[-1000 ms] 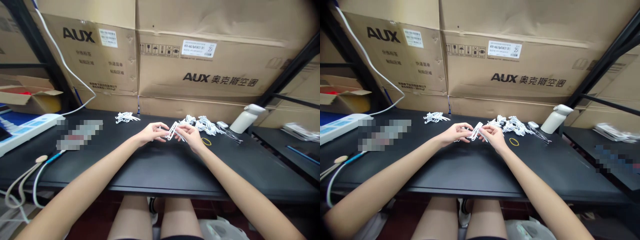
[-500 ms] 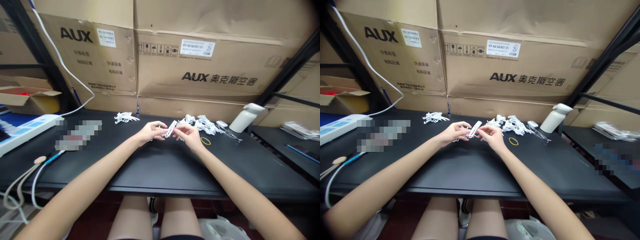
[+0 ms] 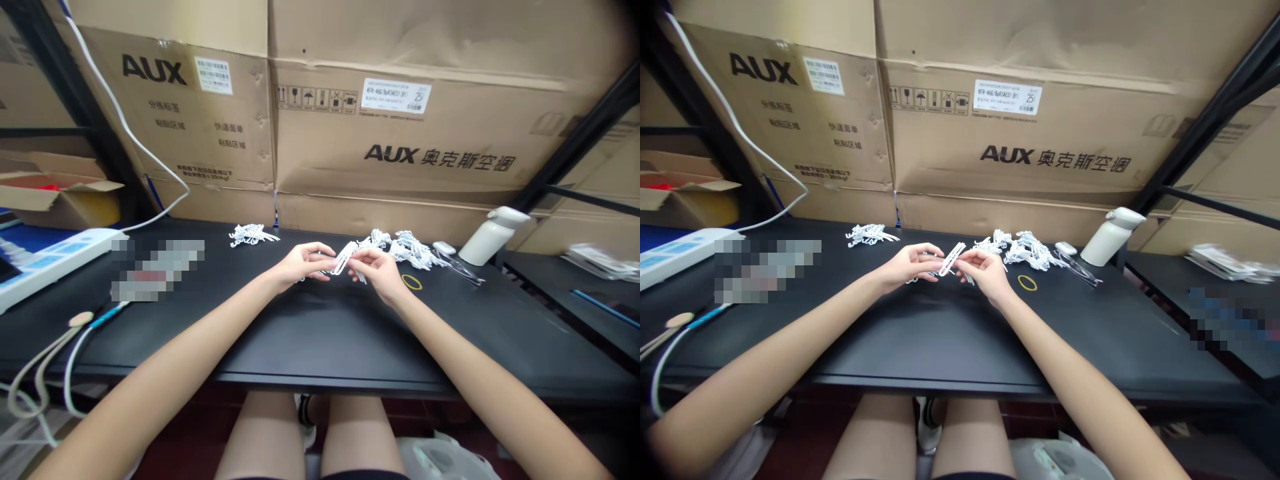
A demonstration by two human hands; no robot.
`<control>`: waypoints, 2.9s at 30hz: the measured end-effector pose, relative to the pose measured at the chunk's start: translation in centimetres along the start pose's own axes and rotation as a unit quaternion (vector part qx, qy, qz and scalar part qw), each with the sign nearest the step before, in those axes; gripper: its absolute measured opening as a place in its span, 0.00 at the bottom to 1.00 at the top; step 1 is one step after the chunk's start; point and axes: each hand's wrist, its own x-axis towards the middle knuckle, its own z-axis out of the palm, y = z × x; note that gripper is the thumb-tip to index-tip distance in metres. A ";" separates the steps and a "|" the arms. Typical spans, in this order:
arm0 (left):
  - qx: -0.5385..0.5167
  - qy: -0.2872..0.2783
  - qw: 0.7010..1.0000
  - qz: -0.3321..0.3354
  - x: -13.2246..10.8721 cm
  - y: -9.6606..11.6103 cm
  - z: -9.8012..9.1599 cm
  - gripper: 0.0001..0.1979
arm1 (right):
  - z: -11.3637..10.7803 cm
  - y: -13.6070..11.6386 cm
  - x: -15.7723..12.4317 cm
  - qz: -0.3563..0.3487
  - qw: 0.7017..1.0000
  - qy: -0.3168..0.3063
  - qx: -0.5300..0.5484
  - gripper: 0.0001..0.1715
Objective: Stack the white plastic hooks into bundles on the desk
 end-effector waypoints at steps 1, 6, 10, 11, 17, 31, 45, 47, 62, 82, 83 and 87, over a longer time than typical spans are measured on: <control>0.001 0.001 1.000 0.000 0.0 0.0 0.0 0.23 | 0.0 0.0 0.0 0.004 1.000 0.001 0.004 0.16; 0.005 0.001 1.000 -0.003 -0.1 0.1 0.2 0.23 | 0.0 0.1 0.1 0.028 0.999 0.019 0.023 0.19; 0.006 -0.004 1.000 -0.007 -0.2 0.2 0.2 0.22 | -0.1 0.0 0.1 0.045 0.998 0.029 0.038 0.19; 0.006 -0.006 1.000 -0.009 -0.2 0.2 0.2 0.22 | -0.1 -0.1 0.0 0.053 0.997 0.026 0.044 0.19; 0.003 -0.021 1.000 -0.013 -0.2 0.2 0.2 0.22 | -0.6 -0.3 0.1 0.096 0.993 -0.009 0.064 0.19; 0.044 0.013 0.999 -0.024 -0.2 0.4 0.4 0.23 | -0.1 -0.2 0.0 0.013 0.999 0.003 -0.046 0.20; 0.017 0.002 1.000 -0.012 -0.1 0.0 0.2 0.23 | -0.4 -0.1 0.0 0.067 0.997 -0.006 -0.029 0.18; 0.014 0.002 1.000 -0.011 -0.1 -0.1 0.1 0.23 | -0.3 -0.3 0.0 0.075 0.996 -0.019 -0.034 0.18; 0.038 0.004 0.999 -0.013 -0.1 0.1 0.4 0.22 | -0.1 -0.1 -0.1 0.102 0.993 -0.051 -0.043 0.21; 0.032 -0.023 0.998 -0.049 -0.4 0.3 0.6 0.25 | 0.6 -0.6 -0.5 0.036 0.994 -0.063 -0.079 0.21; 0.034 -0.028 0.998 -0.052 -0.4 0.3 0.7 0.25 | 0.6 -0.5 -0.6 0.030 0.993 -0.070 -0.086 0.21; 0.051 -0.045 0.996 -0.059 -0.6 0.2 1.1 0.26 | 0.7 0.0 -0.8 0.000 0.989 -0.096 -0.113 0.20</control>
